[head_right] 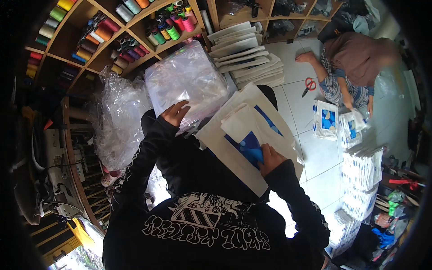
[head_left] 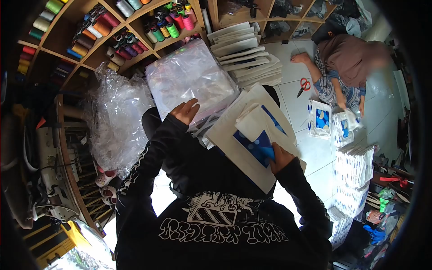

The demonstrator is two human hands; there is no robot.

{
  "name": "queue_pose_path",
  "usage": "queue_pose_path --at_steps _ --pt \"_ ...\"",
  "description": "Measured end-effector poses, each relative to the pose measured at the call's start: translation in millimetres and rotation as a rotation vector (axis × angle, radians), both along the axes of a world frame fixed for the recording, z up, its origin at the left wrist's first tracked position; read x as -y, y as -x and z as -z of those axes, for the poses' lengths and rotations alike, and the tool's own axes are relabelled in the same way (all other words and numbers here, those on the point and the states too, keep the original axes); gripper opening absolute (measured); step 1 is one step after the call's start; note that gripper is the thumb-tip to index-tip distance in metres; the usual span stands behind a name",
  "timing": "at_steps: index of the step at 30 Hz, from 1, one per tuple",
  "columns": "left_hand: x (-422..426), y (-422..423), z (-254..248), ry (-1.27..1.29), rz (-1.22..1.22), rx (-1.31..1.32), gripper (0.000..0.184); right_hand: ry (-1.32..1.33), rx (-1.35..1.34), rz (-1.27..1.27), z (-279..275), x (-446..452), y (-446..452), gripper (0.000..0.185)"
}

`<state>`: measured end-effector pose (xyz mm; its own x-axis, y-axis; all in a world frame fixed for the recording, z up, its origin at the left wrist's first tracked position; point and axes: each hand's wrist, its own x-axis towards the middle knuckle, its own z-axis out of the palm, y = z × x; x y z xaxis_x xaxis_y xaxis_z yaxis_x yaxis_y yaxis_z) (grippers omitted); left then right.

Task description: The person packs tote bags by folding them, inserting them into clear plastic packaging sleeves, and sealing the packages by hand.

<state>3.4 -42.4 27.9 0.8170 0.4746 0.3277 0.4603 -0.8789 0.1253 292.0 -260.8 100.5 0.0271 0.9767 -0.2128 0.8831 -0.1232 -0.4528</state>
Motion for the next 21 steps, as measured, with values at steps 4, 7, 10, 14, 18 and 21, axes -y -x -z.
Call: queue_pose_path --at_steps 4,7,10,14,18,21 --pt "-2.1 -2.6 -10.6 0.057 -0.157 0.106 0.038 0.008 0.03 0.021 -27.9 -14.0 -9.1 0.041" --pt "-7.2 -3.4 -12.2 0.066 -0.179 0.124 0.05 -0.068 0.045 0.012 -44.1 -23.0 -17.1 0.036" --pt "-6.9 -3.9 -21.0 0.099 -0.206 0.068 0.066 -0.185 -0.059 0.049 -64.2 -35.4 -19.8 0.026" --pt "-7.4 -4.1 -24.0 0.166 -0.221 0.039 0.077 -0.118 -0.187 0.156 -88.5 -53.2 -21.6 0.026" --pt "-6.9 -4.9 -22.8 0.036 -0.219 0.102 0.063 -0.096 -0.43 0.164 -98.2 -69.6 -21.2 0.03" --pt "-4.8 -3.8 -28.9 0.047 -0.224 0.109 0.063 -0.02 -0.612 0.145 -89.4 -82.2 -22.4 0.03"
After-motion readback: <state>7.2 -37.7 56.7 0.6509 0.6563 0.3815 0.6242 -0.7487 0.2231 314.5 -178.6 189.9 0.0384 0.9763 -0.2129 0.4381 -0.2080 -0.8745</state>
